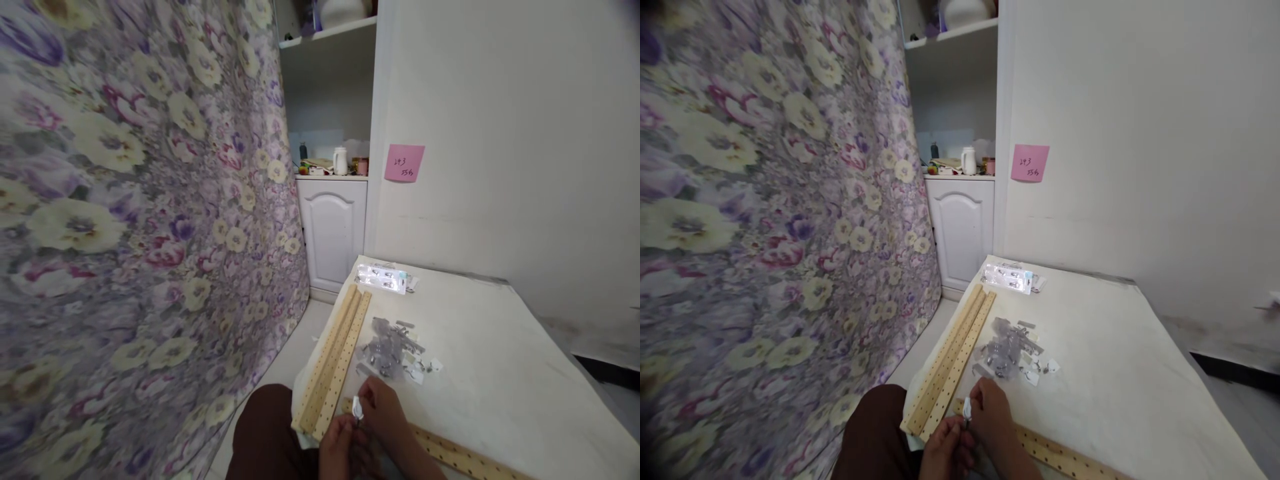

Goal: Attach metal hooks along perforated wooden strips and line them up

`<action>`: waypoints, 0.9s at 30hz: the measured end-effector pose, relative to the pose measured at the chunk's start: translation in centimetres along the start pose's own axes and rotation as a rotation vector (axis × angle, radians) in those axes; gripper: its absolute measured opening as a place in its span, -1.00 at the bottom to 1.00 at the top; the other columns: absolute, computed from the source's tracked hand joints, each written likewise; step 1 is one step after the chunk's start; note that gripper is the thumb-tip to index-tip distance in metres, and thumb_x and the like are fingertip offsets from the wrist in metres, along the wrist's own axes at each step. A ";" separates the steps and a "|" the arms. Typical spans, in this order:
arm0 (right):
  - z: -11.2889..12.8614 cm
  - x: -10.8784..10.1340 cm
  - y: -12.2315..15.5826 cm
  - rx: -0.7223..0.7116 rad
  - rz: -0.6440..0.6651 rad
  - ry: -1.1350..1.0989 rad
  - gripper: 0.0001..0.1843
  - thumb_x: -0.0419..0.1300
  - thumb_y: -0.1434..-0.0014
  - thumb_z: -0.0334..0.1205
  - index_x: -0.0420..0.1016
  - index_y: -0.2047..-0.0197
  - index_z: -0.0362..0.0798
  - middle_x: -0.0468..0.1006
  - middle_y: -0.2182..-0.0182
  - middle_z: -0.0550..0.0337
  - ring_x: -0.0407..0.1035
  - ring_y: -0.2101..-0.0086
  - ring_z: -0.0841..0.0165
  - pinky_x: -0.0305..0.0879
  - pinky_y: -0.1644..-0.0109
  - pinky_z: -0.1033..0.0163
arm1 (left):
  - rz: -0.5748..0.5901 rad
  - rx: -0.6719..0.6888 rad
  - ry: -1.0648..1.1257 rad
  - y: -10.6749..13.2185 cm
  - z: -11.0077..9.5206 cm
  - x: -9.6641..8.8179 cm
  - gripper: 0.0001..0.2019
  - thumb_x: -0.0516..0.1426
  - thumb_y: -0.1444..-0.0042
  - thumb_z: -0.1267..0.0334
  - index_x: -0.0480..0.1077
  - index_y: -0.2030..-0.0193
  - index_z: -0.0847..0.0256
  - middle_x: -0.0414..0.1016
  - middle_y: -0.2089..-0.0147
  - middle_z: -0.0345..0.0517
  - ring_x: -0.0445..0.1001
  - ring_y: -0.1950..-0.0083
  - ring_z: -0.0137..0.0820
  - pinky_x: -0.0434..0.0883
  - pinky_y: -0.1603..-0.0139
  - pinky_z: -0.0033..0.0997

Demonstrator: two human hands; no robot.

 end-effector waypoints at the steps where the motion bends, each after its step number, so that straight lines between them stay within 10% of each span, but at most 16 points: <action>1: 0.1 0.0 0.0 -0.007 -0.009 0.016 -0.84 -0.01 0.09 -0.44 0.34 0.53 -0.03 0.40 0.56 0.24 0.29 0.48 0.36 0.12 0.39 0.31 | -0.005 0.003 -0.002 -0.1 0.1 -0.1 -0.56 0.23 0.18 -0.12 0.25 0.33 0.17 0.44 0.62 -0.32 0.30 0.73 -0.53 0.07 0.72 -0.58; 27: -0.3 0.8 -0.4 0.057 0.050 0.087 -0.77 0.04 0.00 -0.38 0.53 0.41 -0.03 0.54 0.40 0.16 0.42 0.35 0.36 0.24 0.24 0.35 | -0.141 0.013 -0.116 0.7 -1.2 0.0 -0.51 0.22 0.29 -0.20 0.29 0.42 0.19 0.49 0.56 -0.18 0.46 0.62 -0.36 0.26 0.66 -0.48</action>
Point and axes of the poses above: each hand's wrist, its own y-axis away from the middle knuckle, its own x-axis out of the palm, z = x × y, the point moved 8 cm from there along -y, towards the middle knuckle
